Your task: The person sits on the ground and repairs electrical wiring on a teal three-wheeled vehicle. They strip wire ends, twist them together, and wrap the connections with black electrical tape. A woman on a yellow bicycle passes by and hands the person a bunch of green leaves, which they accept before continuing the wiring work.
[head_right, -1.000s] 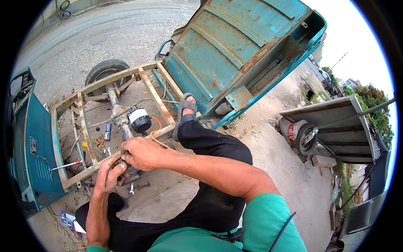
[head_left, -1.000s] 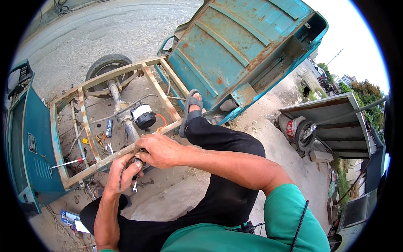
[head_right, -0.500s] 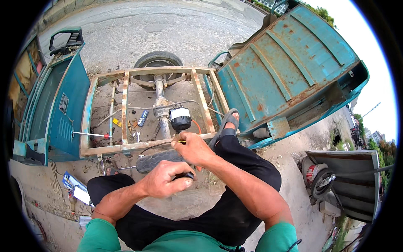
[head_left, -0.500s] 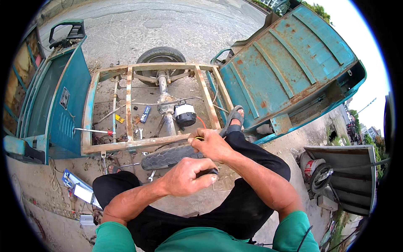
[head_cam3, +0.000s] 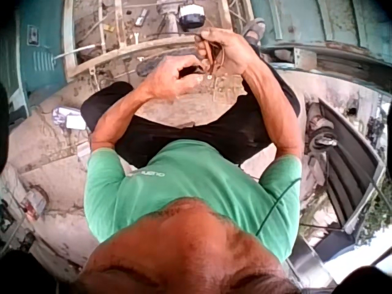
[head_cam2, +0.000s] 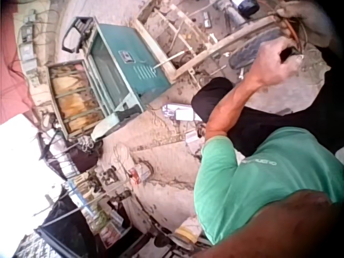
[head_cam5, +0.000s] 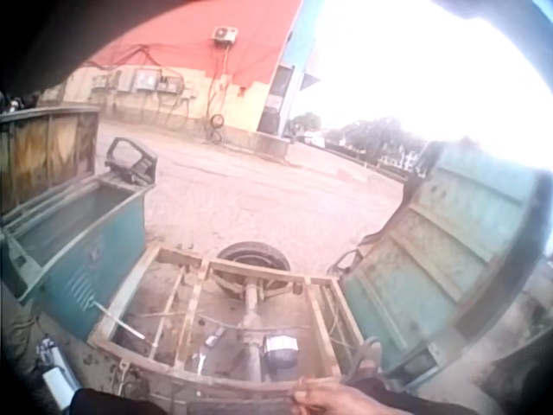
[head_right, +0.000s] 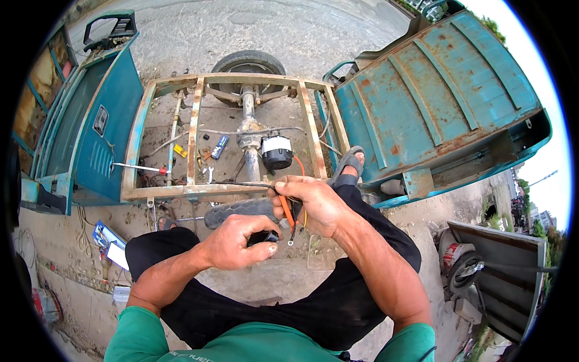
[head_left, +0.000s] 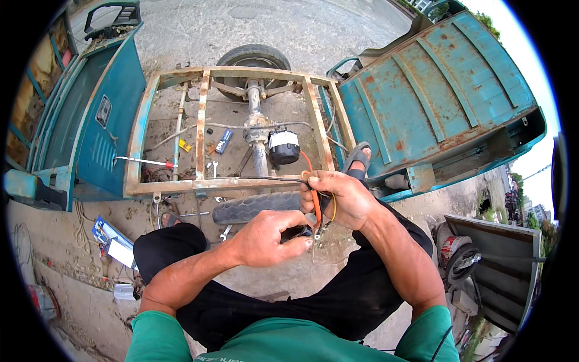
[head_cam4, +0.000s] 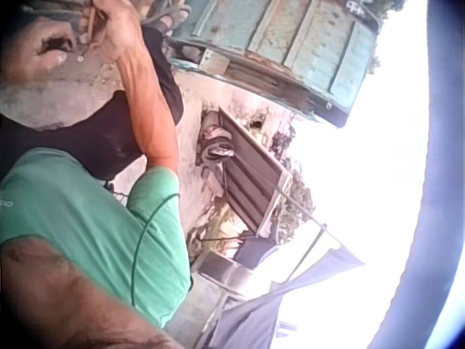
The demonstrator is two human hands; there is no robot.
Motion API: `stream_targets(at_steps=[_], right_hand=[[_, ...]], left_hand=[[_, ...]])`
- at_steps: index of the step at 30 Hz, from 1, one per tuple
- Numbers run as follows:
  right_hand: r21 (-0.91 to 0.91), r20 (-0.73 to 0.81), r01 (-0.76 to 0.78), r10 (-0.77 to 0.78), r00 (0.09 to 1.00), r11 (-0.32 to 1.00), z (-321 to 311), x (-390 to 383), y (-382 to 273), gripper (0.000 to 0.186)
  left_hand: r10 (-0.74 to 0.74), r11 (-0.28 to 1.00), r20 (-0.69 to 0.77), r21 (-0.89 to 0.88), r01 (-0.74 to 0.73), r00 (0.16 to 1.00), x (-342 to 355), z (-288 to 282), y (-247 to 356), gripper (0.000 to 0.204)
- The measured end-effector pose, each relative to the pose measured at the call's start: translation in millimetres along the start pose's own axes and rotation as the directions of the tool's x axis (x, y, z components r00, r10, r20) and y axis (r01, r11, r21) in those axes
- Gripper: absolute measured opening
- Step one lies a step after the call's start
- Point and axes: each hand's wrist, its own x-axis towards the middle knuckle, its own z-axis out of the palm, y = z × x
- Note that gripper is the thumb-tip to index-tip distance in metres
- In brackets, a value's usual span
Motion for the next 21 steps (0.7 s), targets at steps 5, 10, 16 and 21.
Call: stream_targets(at_steps=[5,10,16,21], right_hand=[[-0.153,0.036,0.085,-0.08,0.996,0.985,5,-6,-4,0.024],[-0.252,-0.057,0.177,-0.198,0.979,0.951,8,-6,-3,0.024],[-0.603,-0.032,0.18,-0.249,0.968,0.777,27,-16,1,0.027],[-0.739,-0.065,0.13,-0.261,0.963,0.662,35,-21,0,0.025]], left_hand=[[0.009,0.999,-0.027,0.047,-0.008,1.0,3,-8,-2,0.029],[-0.179,0.96,-0.02,-0.221,0.17,0.984,5,-17,-10,0.032],[-0.261,0.662,-0.239,-0.75,-0.007,0.935,14,-20,-16,0.035],[-0.256,0.783,-0.303,-0.622,0.013,0.918,9,-25,-26,0.027]])
